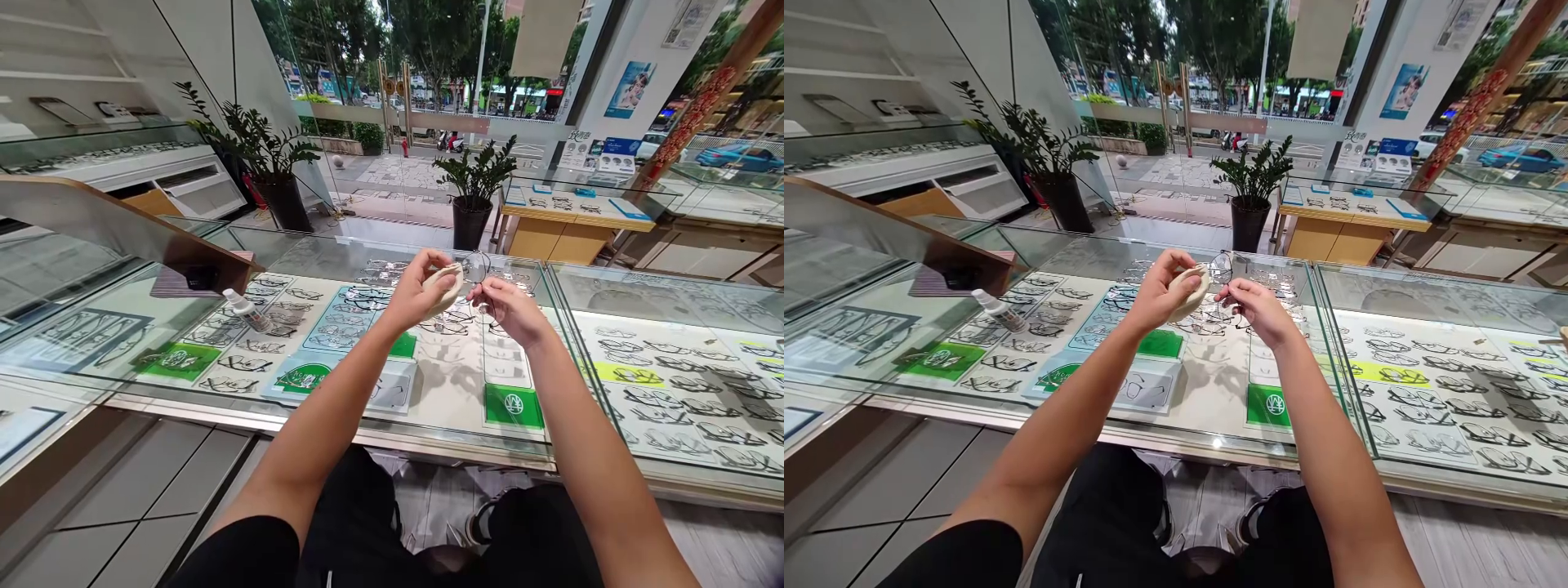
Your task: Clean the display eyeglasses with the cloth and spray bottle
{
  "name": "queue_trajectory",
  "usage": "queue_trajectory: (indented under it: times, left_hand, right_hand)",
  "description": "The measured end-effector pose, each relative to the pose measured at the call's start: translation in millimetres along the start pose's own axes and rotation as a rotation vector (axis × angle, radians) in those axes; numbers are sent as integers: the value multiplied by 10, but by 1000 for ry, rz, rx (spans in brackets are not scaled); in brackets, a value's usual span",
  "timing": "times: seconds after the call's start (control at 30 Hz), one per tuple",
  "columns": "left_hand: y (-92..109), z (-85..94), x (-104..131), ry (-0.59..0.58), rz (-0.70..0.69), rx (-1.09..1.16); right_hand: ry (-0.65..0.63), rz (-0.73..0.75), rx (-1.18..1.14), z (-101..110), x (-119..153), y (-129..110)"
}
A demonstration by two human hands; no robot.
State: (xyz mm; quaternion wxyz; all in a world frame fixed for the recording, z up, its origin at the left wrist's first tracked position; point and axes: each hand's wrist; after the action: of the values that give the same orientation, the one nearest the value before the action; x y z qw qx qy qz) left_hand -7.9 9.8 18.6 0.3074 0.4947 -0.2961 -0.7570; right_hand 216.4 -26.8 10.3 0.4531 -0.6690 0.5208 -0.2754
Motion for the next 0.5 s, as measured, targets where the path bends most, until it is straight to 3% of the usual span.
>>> queue_trajectory:
  times: [0.3, 0.5]
  left_hand:
    - [114, 29, 46, -3, -68, -226]
    - [193, 40, 55, 109, -119, -522]
  right_hand:
    - [-99, -52, 57, -77, 34, 36]
    - [-135, -69, 48, -168, 72, 6]
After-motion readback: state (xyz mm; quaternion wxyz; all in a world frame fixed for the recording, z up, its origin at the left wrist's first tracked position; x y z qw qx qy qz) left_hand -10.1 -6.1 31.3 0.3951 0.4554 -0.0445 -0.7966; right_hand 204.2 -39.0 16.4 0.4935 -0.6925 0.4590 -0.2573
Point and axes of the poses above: each hand's wrist, its own x-axis away from the middle knuckle, its own z-axis out of the back of the hand, y = z × x, and after that the axes turned 13 degrees about -x, right-handed
